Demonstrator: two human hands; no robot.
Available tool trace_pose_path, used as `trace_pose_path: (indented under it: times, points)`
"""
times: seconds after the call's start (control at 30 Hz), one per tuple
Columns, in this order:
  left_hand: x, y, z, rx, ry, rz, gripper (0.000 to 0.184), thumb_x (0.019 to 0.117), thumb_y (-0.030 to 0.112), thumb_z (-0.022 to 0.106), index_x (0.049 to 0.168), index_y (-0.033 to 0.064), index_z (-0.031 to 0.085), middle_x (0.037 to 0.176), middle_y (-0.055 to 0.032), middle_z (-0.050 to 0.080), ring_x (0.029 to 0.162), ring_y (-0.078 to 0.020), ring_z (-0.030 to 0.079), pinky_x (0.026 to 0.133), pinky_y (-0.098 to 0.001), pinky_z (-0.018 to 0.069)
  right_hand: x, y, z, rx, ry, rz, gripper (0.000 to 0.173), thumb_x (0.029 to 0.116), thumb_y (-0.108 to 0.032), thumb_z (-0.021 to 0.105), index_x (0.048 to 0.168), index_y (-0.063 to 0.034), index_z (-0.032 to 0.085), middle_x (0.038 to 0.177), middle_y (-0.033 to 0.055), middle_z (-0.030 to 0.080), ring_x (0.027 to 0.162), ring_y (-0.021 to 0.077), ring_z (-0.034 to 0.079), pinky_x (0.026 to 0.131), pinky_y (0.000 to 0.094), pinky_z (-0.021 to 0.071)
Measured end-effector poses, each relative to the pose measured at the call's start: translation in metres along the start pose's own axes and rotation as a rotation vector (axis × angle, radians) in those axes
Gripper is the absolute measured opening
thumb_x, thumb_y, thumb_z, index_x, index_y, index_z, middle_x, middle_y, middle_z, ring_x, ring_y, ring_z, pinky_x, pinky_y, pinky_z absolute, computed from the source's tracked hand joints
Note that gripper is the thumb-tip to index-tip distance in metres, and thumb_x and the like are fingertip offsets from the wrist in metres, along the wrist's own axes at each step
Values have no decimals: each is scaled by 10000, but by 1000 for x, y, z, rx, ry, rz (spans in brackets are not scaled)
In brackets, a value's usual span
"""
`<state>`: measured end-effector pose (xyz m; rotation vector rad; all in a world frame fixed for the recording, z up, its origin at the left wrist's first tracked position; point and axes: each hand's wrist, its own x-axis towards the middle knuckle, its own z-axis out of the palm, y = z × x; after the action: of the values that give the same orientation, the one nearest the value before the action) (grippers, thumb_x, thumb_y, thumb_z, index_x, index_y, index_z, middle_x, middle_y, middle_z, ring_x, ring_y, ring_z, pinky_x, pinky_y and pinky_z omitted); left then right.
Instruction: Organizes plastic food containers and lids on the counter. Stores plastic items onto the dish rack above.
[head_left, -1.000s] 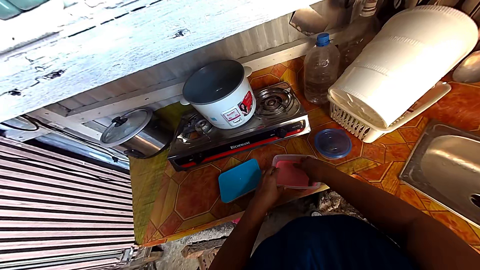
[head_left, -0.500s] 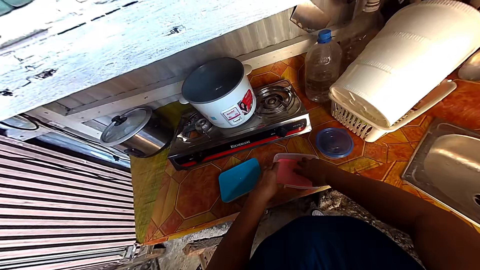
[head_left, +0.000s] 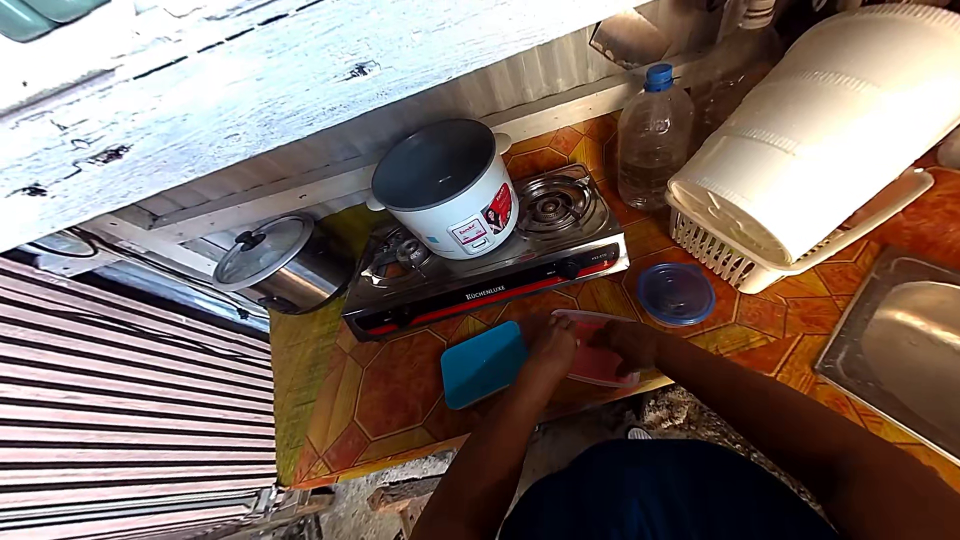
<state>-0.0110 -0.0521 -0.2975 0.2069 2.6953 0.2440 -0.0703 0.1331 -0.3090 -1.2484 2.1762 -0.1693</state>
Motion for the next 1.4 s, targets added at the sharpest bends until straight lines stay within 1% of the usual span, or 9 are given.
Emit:
trace_pose_path:
  times: [0.17, 0.3, 0.43, 0.53, 0.73, 0.97, 1.13, 1.27, 1.4]
  points:
    - [13, 5, 19, -8, -38, -113, 571, 1083, 206, 452, 1585, -23, 307, 1631, -225, 337, 1553, -369, 241, 1263, -486, 229, -20, -6, 22, 3, 308, -11, 521, 957, -359, 706, 1332, -5, 629, 1338, 207, 631, 1327, 408, 532, 1079, 544, 456]
    - [13, 1, 20, -86, 0, -145, 595, 1072, 240, 469, 1592, -4, 310, 1625, -215, 347, 1533, -351, 292, 1255, -462, 255, -43, -8, 53, -20, 602, -17, 662, 872, -579, 732, 1302, -79, 675, 1438, 182, 598, 1427, 437, 453, 1200, 609, 314]
    - [10, -1, 26, -189, 141, -128, 524, 1073, 230, 467, 1567, 65, 408, 1580, -191, 423, 1489, -321, 382, 1234, -432, 309, -52, -15, 64, 510, 810, 329, 780, 918, -396, 742, 1505, 37, 466, 1512, 288, 474, 1342, 402, 537, 1103, 502, 465]
    - [3, 2, 38, -289, 312, -124, 480, 1058, 205, 477, 1517, 64, 491, 1529, -189, 494, 1463, -309, 425, 1227, -426, 318, -39, -9, 65, 994, 683, 494, 639, 962, -311, 724, 1432, 57, 495, 1217, 233, 639, 1011, 299, 670, 893, 456, 562]
    - [-10, 2, 75, -382, 645, 9, 456, 960, 188, 604, 1388, 33, 624, 1405, -202, 607, 1359, -374, 531, 1156, -531, 390, -19, -17, 57, 984, 611, 606, 610, 842, -44, 721, 1400, 27, 485, 1205, 246, 643, 1087, 361, 657, 923, 549, 538]
    - [-42, -3, 80, -590, 774, 191, 411, 978, 133, 601, 1357, -26, 622, 1370, -243, 616, 1301, -360, 589, 1100, -472, 487, -46, -32, 40, 1633, 644, 429, 560, 925, 14, 623, 1435, -31, 396, 1094, 173, 658, 793, 227, 697, 637, 367, 600]
    - [-74, -9, 72, -804, 1020, 90, 313, 976, 94, 574, 1225, -74, 665, 1198, -231, 683, 1103, -283, 677, 945, -413, 573, -80, -49, 19, 911, 999, 151, 745, 775, -79, 829, 1447, 16, 521, 1338, 167, 649, 1141, 199, 684, 926, 333, 600]
    - [-82, -11, 67, -1305, 666, -254, 370, 1101, 153, 429, 1362, -85, 539, 1214, -234, 658, 1026, -259, 710, 899, -408, 599, -82, -52, 37, 18, 1225, -138, 510, 871, -163, 757, 1330, 21, 635, 1318, 229, 667, 1247, 387, 630, 1059, 495, 521]
    - [-76, -1, 84, -1645, 375, -491, 534, 1137, 344, 316, 1520, -21, 385, 1444, -274, 523, 1222, -355, 622, 998, -503, 535, -64, -42, 73, -283, 953, -226, 456, 901, 43, 608, 1335, -88, 660, 1366, 136, 667, 1300, 364, 612, 1017, 449, 557]
